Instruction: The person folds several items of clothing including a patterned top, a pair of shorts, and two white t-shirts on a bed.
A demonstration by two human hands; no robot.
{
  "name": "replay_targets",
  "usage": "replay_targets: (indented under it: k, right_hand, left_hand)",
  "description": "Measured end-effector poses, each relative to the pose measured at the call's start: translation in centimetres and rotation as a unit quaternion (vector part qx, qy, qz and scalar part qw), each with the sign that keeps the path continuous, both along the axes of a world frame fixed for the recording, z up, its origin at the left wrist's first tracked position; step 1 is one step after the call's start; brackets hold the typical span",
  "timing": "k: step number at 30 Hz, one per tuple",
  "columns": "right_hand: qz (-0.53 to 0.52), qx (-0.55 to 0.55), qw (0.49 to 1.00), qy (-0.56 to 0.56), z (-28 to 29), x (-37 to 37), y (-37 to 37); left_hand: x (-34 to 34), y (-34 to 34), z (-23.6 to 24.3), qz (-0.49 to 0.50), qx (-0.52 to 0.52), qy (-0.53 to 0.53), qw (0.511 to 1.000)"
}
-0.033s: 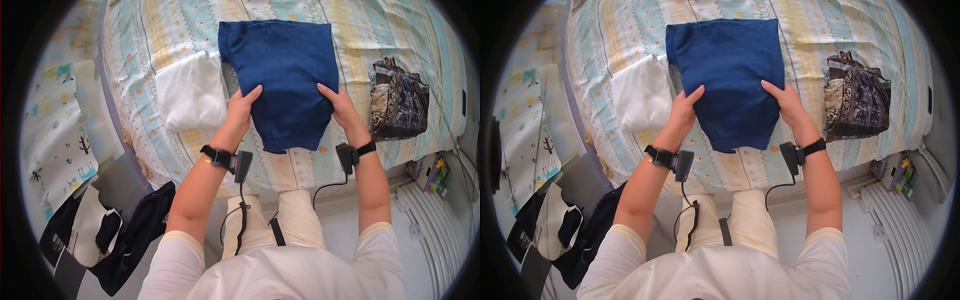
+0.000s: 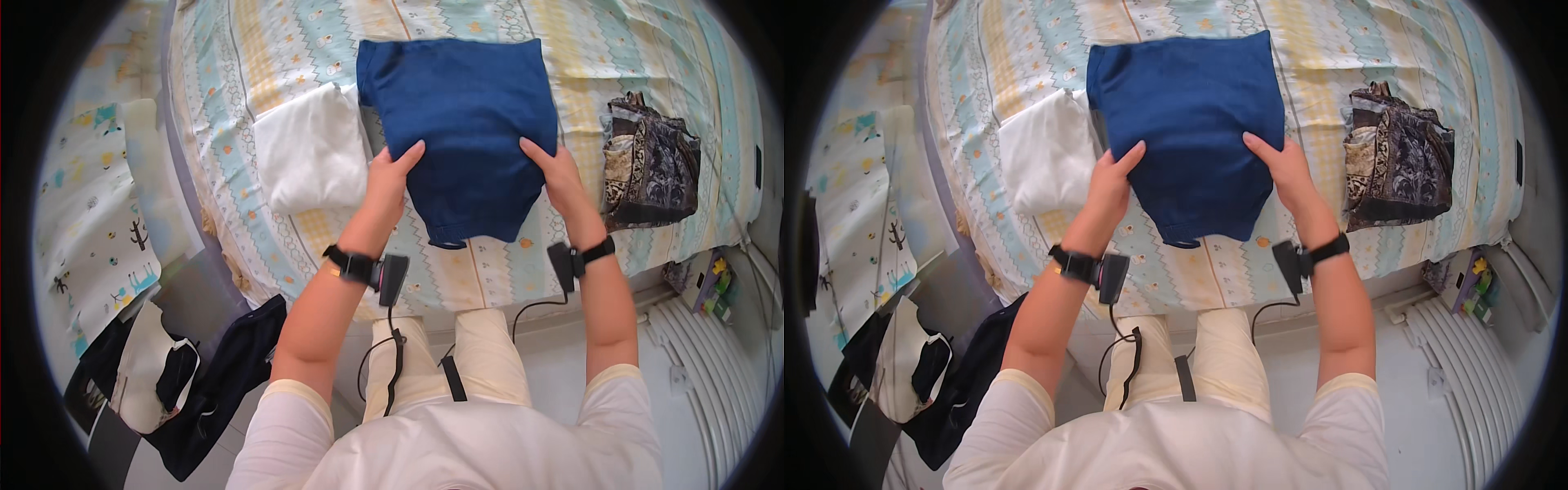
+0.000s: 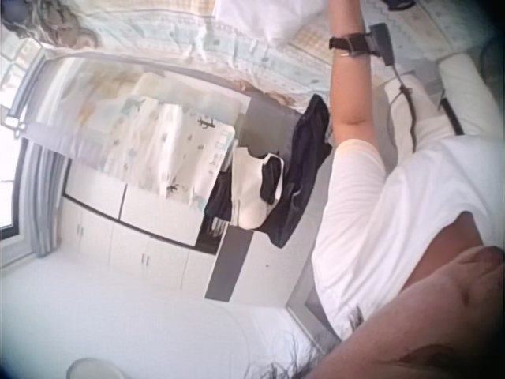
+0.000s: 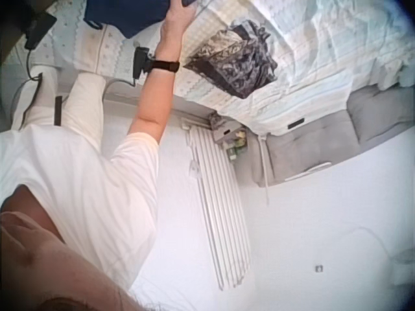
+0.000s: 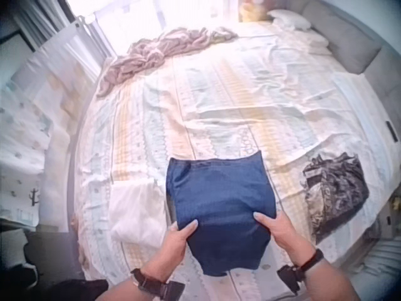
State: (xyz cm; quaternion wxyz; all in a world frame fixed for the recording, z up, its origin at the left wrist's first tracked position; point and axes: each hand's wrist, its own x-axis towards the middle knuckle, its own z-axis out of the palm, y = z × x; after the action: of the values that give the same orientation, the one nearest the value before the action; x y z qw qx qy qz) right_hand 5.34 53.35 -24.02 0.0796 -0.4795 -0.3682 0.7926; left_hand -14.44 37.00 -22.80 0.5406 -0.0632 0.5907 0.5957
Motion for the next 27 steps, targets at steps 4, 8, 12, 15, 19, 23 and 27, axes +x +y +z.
replay_targets:
  k: [4, 8, 12, 15, 19, 23, 27]
  right_hand:
    - [0.024, 0.324, 0.942, -0.082, 5.4, 2.4, -3.7]
    - [-0.023, 0.529, 0.845, -0.078, 10.6, 5.2, -7.3]
    - [0.003, 0.463, 0.886, -0.03, 13.4, 9.9, -8.8]
    - [0.128, 0.388, 0.913, 0.005, 13.8, 12.1, -8.6]
    - [0.056, 0.293, 0.952, -0.064, 13.7, 8.0, -4.7]
    - [-0.001, 0.12, 0.987, -0.109, 2.4, 3.3, 1.8]
    - [-0.051, 0.126, 0.978, -0.161, -4.5, 0.5, 4.7]
  left_hand:
    - [3.1, -3.2, 5.4, -0.007, -0.028, 0.253, 0.967]
    - [7.2, -6.9, 8.9, -0.017, -0.078, 0.472, 0.878]
    - [9.2, -10.4, 11.6, -0.07, -0.038, 0.444, 0.892]
    - [9.1, -10.0, 13.8, -0.104, -0.045, 0.357, 0.927]
    - [6.4, -5.2, 12.7, -0.104, -0.093, 0.327, 0.935]
    - [1.6, 1.3, 3.8, -0.121, -0.134, 0.292, 0.939]
    - [-0.1, 3.5, -4.6, -0.123, -0.12, 0.539, 0.824]
